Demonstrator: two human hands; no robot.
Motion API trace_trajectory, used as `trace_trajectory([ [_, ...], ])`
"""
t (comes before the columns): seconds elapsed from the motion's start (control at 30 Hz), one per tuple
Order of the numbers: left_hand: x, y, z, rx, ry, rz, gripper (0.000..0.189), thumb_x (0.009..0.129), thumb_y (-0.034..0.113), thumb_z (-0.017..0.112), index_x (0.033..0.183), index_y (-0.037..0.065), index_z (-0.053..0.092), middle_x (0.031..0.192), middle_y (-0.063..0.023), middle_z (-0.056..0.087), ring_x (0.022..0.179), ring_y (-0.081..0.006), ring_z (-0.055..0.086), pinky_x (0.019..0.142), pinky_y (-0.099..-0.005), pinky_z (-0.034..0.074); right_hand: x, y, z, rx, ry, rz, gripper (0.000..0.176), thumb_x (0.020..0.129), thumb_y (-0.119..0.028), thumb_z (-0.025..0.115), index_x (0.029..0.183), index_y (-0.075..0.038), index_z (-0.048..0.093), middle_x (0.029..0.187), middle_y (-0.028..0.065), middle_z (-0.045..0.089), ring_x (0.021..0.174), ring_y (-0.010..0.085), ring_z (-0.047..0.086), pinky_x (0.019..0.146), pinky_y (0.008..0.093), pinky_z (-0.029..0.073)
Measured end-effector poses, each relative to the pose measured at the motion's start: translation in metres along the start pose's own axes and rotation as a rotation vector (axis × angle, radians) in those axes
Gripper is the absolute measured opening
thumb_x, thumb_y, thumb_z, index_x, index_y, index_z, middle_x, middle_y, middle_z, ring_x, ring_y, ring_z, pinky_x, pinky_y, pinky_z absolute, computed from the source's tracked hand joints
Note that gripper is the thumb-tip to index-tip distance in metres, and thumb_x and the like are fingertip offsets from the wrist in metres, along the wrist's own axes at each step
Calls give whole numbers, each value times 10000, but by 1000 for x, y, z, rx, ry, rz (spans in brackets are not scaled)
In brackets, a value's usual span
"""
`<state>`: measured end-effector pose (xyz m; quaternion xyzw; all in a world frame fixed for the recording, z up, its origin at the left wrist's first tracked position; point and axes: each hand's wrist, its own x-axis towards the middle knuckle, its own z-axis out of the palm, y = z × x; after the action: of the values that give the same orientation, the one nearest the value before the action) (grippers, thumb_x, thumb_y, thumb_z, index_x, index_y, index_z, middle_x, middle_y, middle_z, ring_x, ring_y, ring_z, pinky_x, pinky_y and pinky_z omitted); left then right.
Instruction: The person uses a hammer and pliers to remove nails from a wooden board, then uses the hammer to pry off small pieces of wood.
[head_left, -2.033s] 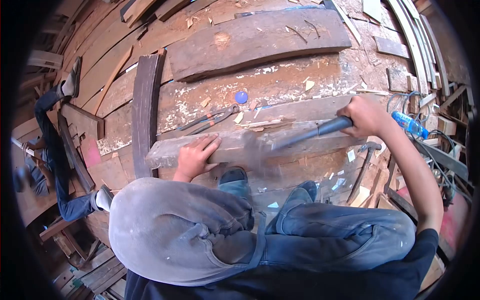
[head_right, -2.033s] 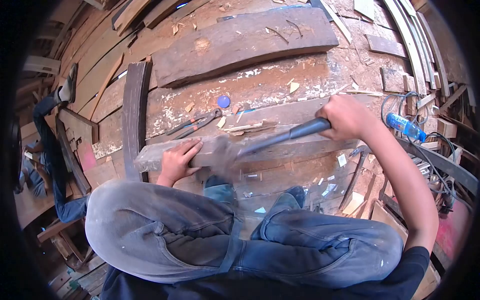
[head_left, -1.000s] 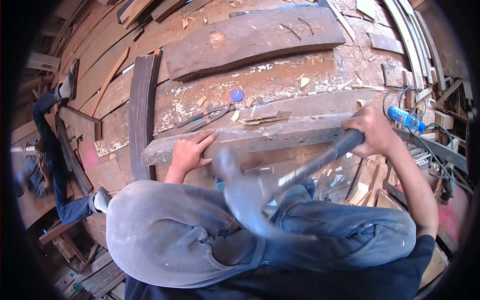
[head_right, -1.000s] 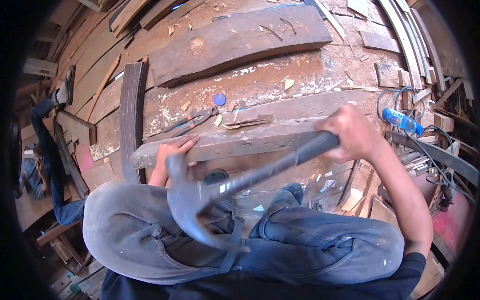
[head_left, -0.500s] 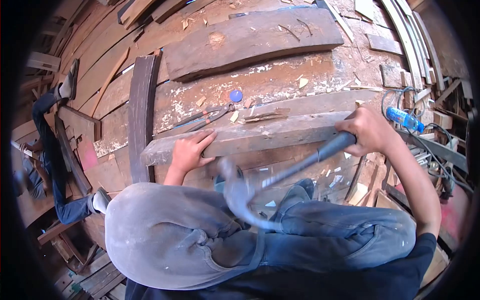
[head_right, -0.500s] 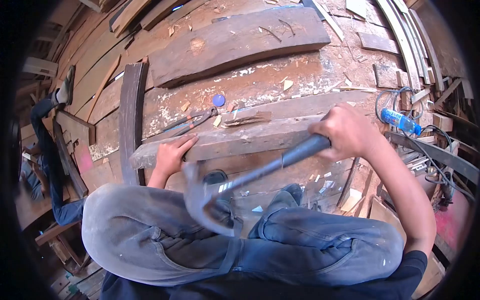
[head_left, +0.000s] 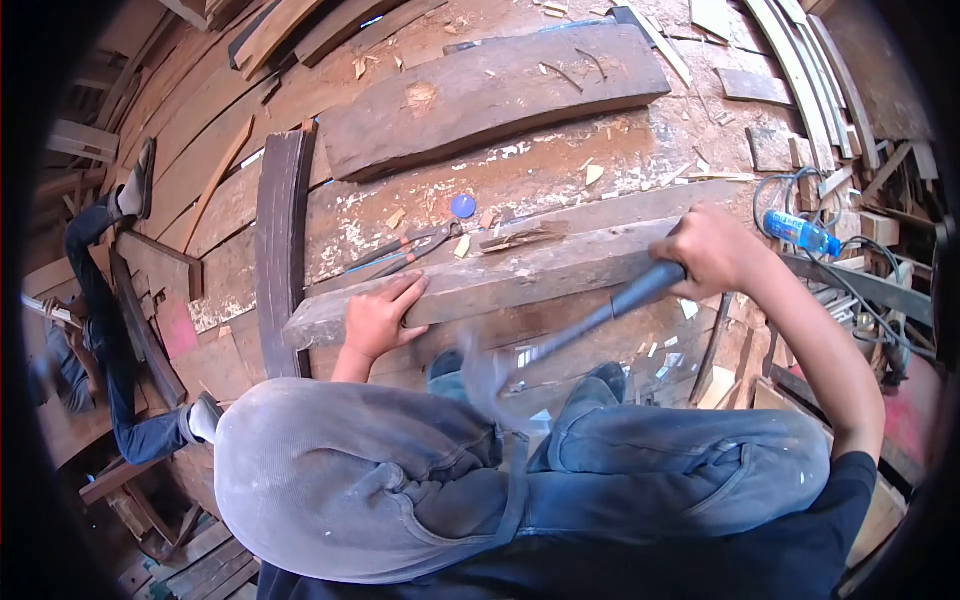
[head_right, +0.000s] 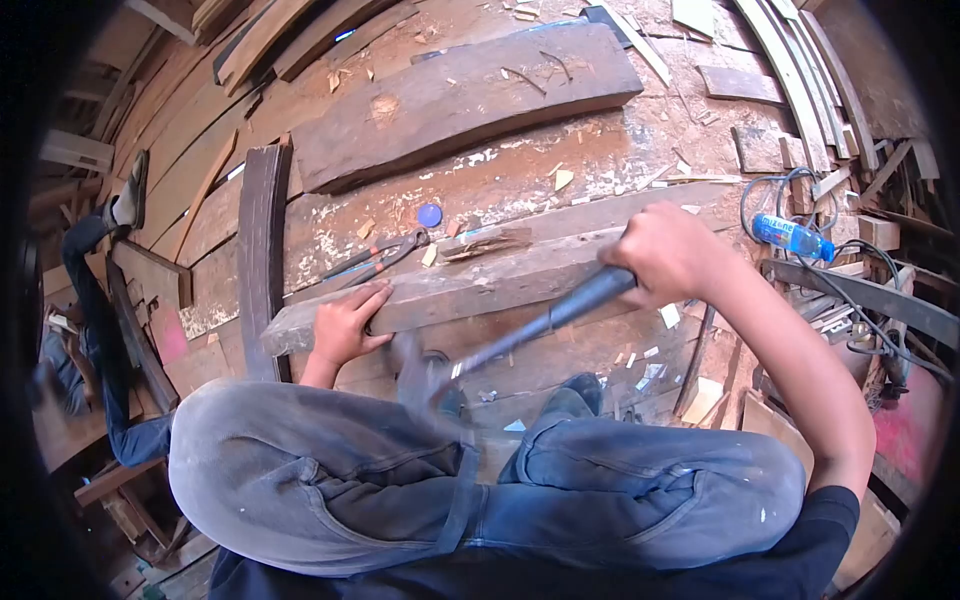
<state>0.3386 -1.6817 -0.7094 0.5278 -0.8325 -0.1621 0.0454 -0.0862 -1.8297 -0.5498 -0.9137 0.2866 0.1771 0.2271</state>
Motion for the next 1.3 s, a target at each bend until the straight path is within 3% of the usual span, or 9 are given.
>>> trace_trajectory([
  [0.13, -2, 4, 1, 3, 4, -5, 792, 548, 314, 851, 1295, 196, 615, 1271, -6, 649, 1063, -212, 673, 769, -368, 574, 12, -4, 16, -9, 43, -183, 172, 693, -295, 690, 675, -130, 642, 584, 89, 621, 578, 309, 643, 561, 428, 511],
  [0.27, -3, 2, 2, 5, 17, 2, 795, 541, 314, 854, 1291, 197, 617, 1265, -10, 652, 1059, -214, 676, 766, -372, 575, 16, 34, 44, -146, -100, 260, 180, 718, -267, 700, 722, -88, 680, 654, 124, 658, 676, 324, 682, 630, 428, 555],
  [0.37, 4, 0, -4, -31, -55, -70, 797, 543, 320, 857, 1294, 203, 616, 1261, -9, 656, 1054, -214, 679, 764, -372, 577, 11, 38, 30, -200, -42, 216, 186, 728, -267, 711, 736, -81, 694, 692, 138, 673, 719, 329, 692, 665, 429, 569],
  [0.63, -4, 3, 6, 22, 12, -12, 802, 548, 321, 862, 1301, 204, 612, 1271, -3, 652, 1080, -212, 671, 771, -369, 576, 21, -21, -9, -78, -46, -203, 205, 724, -330, 694, 688, -130, 669, 614, 113, 634, 619, 328, 667, 596, 451, 545],
  [0.73, -1, 4, 5, 32, 15, -11, 819, 531, 314, 869, 1300, 200, 612, 1282, -5, 646, 1091, -221, 667, 786, -370, 574, 25, 10, 8, 14, -172, -31, 183, 731, -270, 684, 707, -89, 670, 653, 147, 653, 659, 359, 668, 628, 452, 552],
  [0.83, -5, 5, 6, 24, 14, 0, 837, 517, 310, 871, 1304, 201, 609, 1292, -7, 640, 1101, -233, 663, 799, -371, 571, 20, 46, 47, 87, -82, 389, 166, 722, -206, 682, 736, -41, 673, 699, 178, 670, 699, 387, 668, 666, 459, 556],
  [0.93, -5, 4, 5, 32, 8, 9, 837, 526, 325, 865, 1312, 209, 599, 1309, -5, 629, 1112, -233, 659, 802, -368, 575, 12, 68, 26, 153, -43, 432, 181, 709, -179, 693, 760, -6, 673, 709, 195, 672, 719, 395, 671, 673, 457, 558],
  [1.07, -3, 3, 7, 38, -12, -5, 821, 554, 346, 857, 1320, 224, 585, 1333, 8, 612, 1123, -220, 655, 795, -365, 582, 0, 55, -21, 1, -15, 250, 173, 673, -222, 716, 729, -61, 683, 630, 139, 642, 643, 340, 660, 602, 443, 523],
  [1.3, -2, 3, 6, 17, -20, -2, 829, 551, 334, 857, 1324, 219, 582, 1325, -3, 617, 1121, -237, 655, 827, -368, 578, 9, -8, -25, 13, 124, -171, 114, 680, -228, 708, 654, -137, 644, 526, 52, 591, 518, 266, 624, 536, 396, 519],
])
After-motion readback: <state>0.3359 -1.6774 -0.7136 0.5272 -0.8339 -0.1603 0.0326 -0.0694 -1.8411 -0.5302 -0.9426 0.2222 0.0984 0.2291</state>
